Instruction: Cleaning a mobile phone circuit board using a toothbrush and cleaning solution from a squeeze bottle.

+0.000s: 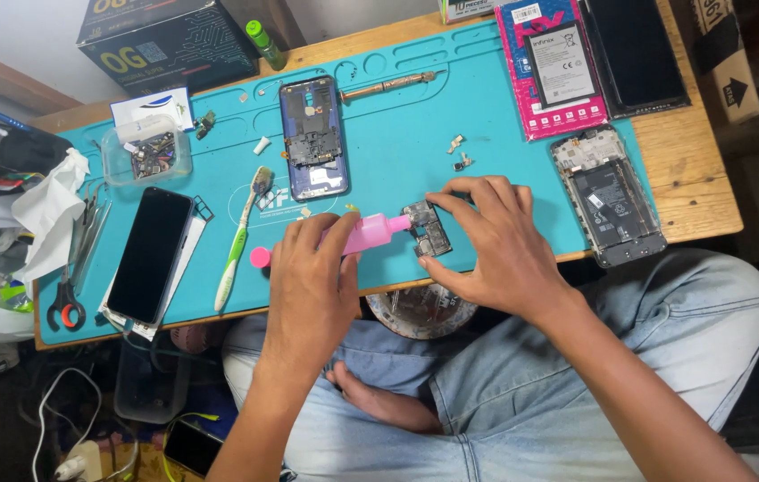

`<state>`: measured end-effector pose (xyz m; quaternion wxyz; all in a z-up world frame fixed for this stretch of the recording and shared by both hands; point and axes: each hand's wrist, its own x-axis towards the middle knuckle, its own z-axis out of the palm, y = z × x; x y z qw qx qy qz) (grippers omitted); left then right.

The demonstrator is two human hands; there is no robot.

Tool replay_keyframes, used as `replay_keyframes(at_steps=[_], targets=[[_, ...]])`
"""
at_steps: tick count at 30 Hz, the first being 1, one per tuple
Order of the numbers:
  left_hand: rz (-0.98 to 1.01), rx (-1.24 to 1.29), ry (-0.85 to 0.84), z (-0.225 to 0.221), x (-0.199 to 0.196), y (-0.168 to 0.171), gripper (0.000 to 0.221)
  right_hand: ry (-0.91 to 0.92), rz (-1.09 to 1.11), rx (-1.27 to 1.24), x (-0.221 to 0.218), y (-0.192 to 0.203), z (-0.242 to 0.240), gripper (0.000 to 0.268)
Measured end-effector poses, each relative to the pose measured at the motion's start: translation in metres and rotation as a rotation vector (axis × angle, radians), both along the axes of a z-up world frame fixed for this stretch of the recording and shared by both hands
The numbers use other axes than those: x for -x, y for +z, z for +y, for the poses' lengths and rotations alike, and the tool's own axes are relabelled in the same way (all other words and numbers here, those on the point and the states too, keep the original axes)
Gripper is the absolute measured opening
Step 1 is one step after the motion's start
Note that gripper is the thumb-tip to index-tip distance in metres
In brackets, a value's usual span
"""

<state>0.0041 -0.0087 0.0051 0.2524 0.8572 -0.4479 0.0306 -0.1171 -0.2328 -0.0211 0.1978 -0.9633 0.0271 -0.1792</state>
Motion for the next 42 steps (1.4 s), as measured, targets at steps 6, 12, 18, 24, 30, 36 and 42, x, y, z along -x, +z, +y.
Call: replay_keyframes(at_steps=[6, 12, 18, 24, 30, 36, 42], targets=[[-0.027, -0.040, -0.015, -0.005, -0.001, 0.004, 0.047, 0.005, -0.018, 0.003, 0.001, 0.000, -0.001, 0.068], [-0.061, -0.094, 0.000, -0.009, 0.000, 0.009, 0.046, 0.009, -0.031, 0.000, 0.001, 0.001, -0.002, 0.068], [-0.111, -0.114, -0.003, -0.013, 0.002, 0.012, 0.045, 0.016, -0.042, 0.004, 0.002, 0.000, -0.003, 0.068], [-0.016, -0.026, -0.004, -0.009, 0.001, 0.009, 0.049, 0.019, -0.054, 0.001, 0.002, 0.000, -0.003, 0.067], [0.285, 0.259, 0.081, -0.005, 0.007, 0.019, 0.035, 0.016, -0.047, 0.003, 0.002, 0.002, -0.003, 0.070], [0.447, 0.411, 0.327, -0.004, 0.014, 0.007, 0.028, 0.015, -0.031, 0.002, 0.001, -0.001, -0.002, 0.068], [0.295, 0.402, 0.280, 0.011, 0.017, -0.008, 0.051, -0.006, -0.001, 0.012, 0.000, -0.005, -0.001, 0.070]])
